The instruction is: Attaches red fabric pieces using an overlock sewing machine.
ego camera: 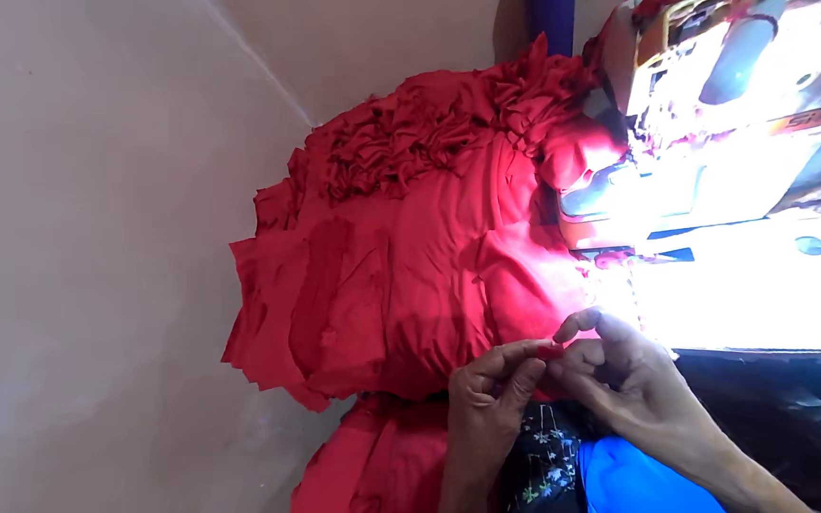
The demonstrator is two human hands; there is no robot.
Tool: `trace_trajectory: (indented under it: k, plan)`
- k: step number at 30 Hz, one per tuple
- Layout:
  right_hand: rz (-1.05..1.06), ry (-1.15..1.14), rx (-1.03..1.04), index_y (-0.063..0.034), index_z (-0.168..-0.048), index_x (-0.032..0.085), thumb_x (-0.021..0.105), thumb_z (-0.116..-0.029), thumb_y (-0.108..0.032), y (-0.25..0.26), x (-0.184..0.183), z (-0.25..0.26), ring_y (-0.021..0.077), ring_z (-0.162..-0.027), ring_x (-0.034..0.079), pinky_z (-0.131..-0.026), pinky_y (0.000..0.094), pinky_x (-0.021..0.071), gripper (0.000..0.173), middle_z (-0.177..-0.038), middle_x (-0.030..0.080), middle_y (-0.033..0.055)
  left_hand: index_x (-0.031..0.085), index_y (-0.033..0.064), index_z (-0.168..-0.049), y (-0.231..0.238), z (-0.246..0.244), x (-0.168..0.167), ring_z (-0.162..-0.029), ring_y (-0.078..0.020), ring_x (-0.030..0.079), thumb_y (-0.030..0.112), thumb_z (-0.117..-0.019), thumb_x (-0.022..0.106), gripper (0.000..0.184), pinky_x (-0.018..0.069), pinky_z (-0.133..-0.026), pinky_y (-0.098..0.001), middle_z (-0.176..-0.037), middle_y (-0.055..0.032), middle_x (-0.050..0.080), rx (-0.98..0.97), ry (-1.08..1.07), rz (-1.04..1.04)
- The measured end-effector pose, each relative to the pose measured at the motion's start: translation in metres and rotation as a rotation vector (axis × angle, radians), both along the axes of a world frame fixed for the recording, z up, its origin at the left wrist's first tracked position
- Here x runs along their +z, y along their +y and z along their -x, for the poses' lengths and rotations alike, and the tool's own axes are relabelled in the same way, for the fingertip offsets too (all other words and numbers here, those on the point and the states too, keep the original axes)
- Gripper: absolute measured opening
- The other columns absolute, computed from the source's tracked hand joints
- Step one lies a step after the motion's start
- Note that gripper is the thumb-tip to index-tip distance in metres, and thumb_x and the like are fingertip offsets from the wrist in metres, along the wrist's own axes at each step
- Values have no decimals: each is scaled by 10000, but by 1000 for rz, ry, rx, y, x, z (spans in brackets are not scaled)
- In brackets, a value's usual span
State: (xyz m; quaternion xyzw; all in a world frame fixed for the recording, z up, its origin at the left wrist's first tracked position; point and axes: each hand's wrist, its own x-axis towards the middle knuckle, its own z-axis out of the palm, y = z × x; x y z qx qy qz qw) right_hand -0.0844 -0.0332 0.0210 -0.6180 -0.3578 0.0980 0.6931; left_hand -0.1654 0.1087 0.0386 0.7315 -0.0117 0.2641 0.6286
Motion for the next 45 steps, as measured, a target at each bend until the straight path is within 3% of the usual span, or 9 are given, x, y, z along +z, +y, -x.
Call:
trace_trajectory:
  k: [3, 10, 17, 26, 31, 35, 37, 40, 45]
  plan:
    - [109, -62, 151, -49, -1223, 600, 598, -935, -129, -10, 10, -3, -113, -606, 486, -554, 67, 401, 299, -712, 599, -132, 723, -64, -1040, 13, 8, 15, -923, 13, 694, 44, -985, 620, 159, 576, -860, -170, -986, -18, 761, -70, -40, -231]
    - [177, -248, 177, -64, -1054, 681, 581, -910, -125, -22, 9, 0, -84, -627, 518, -570, 82, 408, 185, -713, 610, -73, 713, 28, -1053, 22, 19, 43, -961, 29, 681, 169, -1037, 575, 198, 559, -865, -139, -1005, 21, 749, -70, -100, -396]
    - [-7, -189, 234, 8, -1133, 681, 693, -952, -228, -16, -1, -5, -68, -885, 647, -812, 90, 520, 297, -946, 729, 3, 723, 32, -1028, 19, 7, 42, -929, 22, 640, 175, -1023, 606, 184, 530, -828, -113, -964, -5, 692, -68, -149, -458]
    - [25, -195, -35, -67, -936, 716, 673, -930, -224, -19, 6, -17, -101, -747, 594, -679, 66, 466, 163, -794, 691, -52, 707, 86, -1122, 28, -40, 63, -941, 59, 669, 159, -996, 648, 158, 559, -869, -154, -1018, 112, 742, -85, -199, -399]
    - [-5, -244, -300, -49, -938, 729, 670, -925, -240, -20, 7, -60, -24, -956, 602, -799, 119, 489, 200, -993, 676, 32, 670, -30, -1182, 23, -114, 74, -802, 27, 653, 9, -932, 648, 254, 552, -744, -164, -895, 43, 724, -108, -170, -434]
    - [-11, 102, -442, -45, -999, 687, 655, -947, -113, -19, 2, -95, -92, -726, 619, -676, 94, 525, 92, -813, 672, -91, 663, 14, -1225, 11, -182, 50, -763, -35, 672, 7, -903, 725, 329, 556, -681, -192, -960, -52, 732, -56, -103, -382]
    - [64, 134, -521, -38, -979, 687, 654, -954, -128, -20, -6, -108, -74, -634, 587, -614, 122, 508, 99, -716, 633, -88, 662, 3, -1219, 2, -206, 32, -742, -127, 666, -12, -901, 709, 322, 552, -661, -273, -955, -122, 727, 6, -60, -484]
    - [98, 103, -537, -20, -955, 692, 643, -962, -150, -25, -18, -109, -68, -633, 590, -608, 126, 521, 139, -723, 633, -66, 704, 28, -1116, -11, -220, 16, -822, -234, 679, 49, -908, 724, 210, 560, -750, -417, -956, -135, 708, 138, 17, -677]
    - [98, 6, -621, -17, -850, 716, 646, -923, -202, -33, -31, -83, -86, -745, 581, -672, 85, 478, 212, -843, 665, -14, 734, 39, -840, -45, -199, 8, -872, -306, 622, 188, -872, 734, 153, 451, -754, -468, -878, -128, 654, 392, -79, -969]
